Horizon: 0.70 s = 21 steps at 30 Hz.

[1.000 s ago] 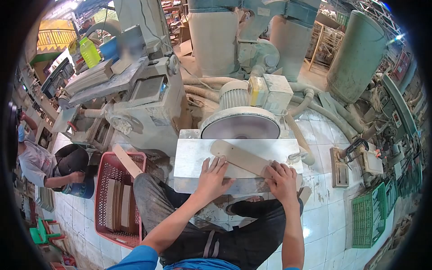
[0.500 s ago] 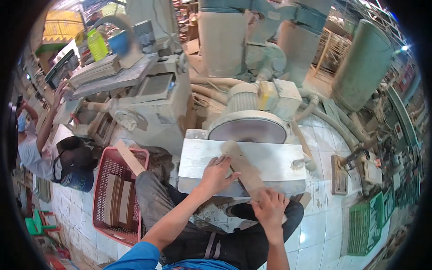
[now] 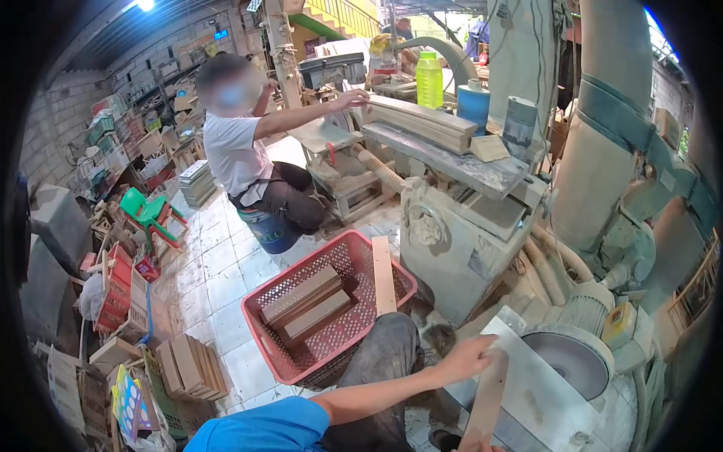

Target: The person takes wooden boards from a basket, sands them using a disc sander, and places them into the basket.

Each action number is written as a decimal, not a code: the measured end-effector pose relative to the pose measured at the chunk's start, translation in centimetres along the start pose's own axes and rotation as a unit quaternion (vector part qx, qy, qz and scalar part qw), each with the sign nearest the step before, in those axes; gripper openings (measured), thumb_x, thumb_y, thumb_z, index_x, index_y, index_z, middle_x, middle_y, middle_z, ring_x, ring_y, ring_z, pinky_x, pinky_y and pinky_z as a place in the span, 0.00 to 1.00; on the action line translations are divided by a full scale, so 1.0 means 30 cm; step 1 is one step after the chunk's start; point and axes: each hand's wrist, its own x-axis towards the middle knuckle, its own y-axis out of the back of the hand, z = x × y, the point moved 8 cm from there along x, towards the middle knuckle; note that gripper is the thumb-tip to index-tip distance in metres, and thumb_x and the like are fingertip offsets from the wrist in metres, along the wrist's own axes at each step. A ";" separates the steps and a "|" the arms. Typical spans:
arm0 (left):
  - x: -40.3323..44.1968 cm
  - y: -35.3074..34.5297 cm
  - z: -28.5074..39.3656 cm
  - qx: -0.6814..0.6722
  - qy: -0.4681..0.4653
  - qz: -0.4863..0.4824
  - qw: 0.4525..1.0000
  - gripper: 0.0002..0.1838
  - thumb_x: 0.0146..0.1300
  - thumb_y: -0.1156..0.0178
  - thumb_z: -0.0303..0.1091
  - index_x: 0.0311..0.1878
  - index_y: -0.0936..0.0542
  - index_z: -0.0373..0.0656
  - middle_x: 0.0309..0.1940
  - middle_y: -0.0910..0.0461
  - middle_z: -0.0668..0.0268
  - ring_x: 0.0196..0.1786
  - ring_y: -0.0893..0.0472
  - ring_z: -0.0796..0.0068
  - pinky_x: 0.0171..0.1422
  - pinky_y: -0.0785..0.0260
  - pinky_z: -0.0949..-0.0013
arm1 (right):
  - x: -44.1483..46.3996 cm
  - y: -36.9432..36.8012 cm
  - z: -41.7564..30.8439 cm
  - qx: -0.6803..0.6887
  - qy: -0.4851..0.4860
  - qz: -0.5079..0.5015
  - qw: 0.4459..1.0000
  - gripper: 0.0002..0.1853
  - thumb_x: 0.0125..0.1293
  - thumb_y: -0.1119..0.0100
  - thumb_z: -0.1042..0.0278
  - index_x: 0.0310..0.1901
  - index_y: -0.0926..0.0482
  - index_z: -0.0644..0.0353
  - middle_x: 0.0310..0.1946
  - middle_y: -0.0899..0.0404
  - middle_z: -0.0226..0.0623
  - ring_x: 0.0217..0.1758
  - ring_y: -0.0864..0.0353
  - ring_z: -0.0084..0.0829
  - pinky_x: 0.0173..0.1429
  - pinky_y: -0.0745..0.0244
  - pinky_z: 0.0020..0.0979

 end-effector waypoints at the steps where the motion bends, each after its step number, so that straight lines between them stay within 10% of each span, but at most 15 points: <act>1: 0.004 0.037 0.012 0.001 -0.004 0.001 1.000 0.28 0.63 0.41 0.35 0.66 0.27 0.37 0.50 0.19 0.47 0.43 0.18 0.46 0.48 0.26 0.56 | 0.010 0.008 -0.001 0.003 0.028 -0.014 1.000 0.31 0.51 0.25 0.51 0.56 0.20 0.56 0.48 0.23 0.54 0.49 0.22 0.58 0.54 0.25 0.52; 6: -0.052 0.177 0.003 -0.178 0.206 -0.181 0.945 0.25 0.69 0.45 0.35 0.67 0.27 0.35 0.39 0.17 0.62 0.33 0.17 0.73 0.38 0.25 0.70 | 0.078 0.087 -0.005 0.046 0.125 -0.008 0.991 0.27 0.52 0.24 0.58 0.53 0.20 0.57 0.48 0.23 0.51 0.52 0.23 0.57 0.57 0.27 0.52; 9: -0.084 0.220 -0.003 -0.304 0.262 -0.130 0.907 0.23 0.73 0.49 0.33 0.69 0.28 0.37 0.39 0.18 0.66 0.35 0.19 0.83 0.38 0.26 0.77 | 0.128 0.099 0.025 0.018 0.133 -0.007 0.991 0.28 0.53 0.25 0.57 0.56 0.21 0.56 0.51 0.22 0.50 0.55 0.24 0.56 0.60 0.29 0.53; 21: -0.115 0.260 -0.225 -0.360 0.286 0.026 0.888 0.23 0.74 0.49 0.32 0.69 0.29 0.35 0.43 0.18 0.66 0.35 0.20 0.81 0.40 0.27 0.76 | 0.209 -0.066 0.359 -0.124 -0.018 -0.022 0.992 0.31 0.64 0.32 0.51 0.67 0.25 0.48 0.67 0.28 0.49 0.70 0.31 0.52 0.71 0.38 0.53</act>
